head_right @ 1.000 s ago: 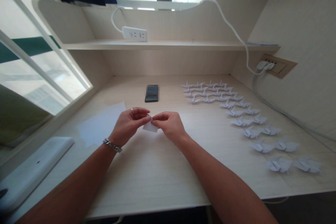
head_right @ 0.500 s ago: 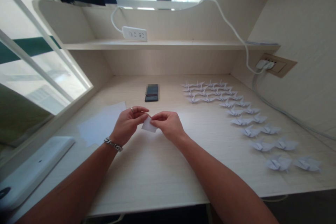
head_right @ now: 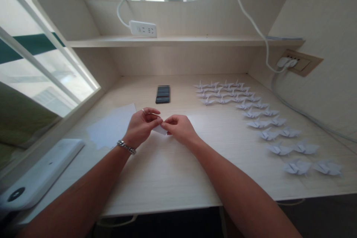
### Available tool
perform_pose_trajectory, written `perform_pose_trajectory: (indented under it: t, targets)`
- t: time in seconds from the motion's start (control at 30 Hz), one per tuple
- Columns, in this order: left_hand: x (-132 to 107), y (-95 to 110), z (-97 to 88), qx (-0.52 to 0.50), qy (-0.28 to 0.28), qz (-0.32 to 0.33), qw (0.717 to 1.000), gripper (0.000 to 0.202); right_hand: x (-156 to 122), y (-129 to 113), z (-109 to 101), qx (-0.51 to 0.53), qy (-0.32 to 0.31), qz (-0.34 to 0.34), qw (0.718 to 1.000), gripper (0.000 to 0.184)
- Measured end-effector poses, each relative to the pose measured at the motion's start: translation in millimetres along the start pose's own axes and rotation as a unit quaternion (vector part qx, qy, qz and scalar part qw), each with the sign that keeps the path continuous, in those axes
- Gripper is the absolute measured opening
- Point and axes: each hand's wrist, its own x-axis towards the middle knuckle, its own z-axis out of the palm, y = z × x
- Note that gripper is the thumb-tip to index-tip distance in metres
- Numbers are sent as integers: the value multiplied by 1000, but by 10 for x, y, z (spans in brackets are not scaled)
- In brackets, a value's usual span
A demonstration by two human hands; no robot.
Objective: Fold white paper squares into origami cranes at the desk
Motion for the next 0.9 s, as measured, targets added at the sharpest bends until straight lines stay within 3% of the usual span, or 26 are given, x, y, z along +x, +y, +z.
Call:
perform_pose_trajectory:
  t: [0.2, 0.53, 0.67, 0.9]
  targets:
    - [-9, -11, 23, -9, -3, -1, 1000, 29, -6, 10, -55, -68, -26, -25, 997, 23]
    - [-30, 46, 8, -37, -26, 2, 999, 38, -35, -45, -34, -18, 10, -35, 999, 26]
    - [-24, 48, -12, 6, -54, -23, 998, 33, -28, -28, -41, -30, 23, -55, 998, 29]
    - [-3, 35, -36, 96, -45, 17, 994, 25, -35, -35, -40, -50, 2, -62, 997, 27]
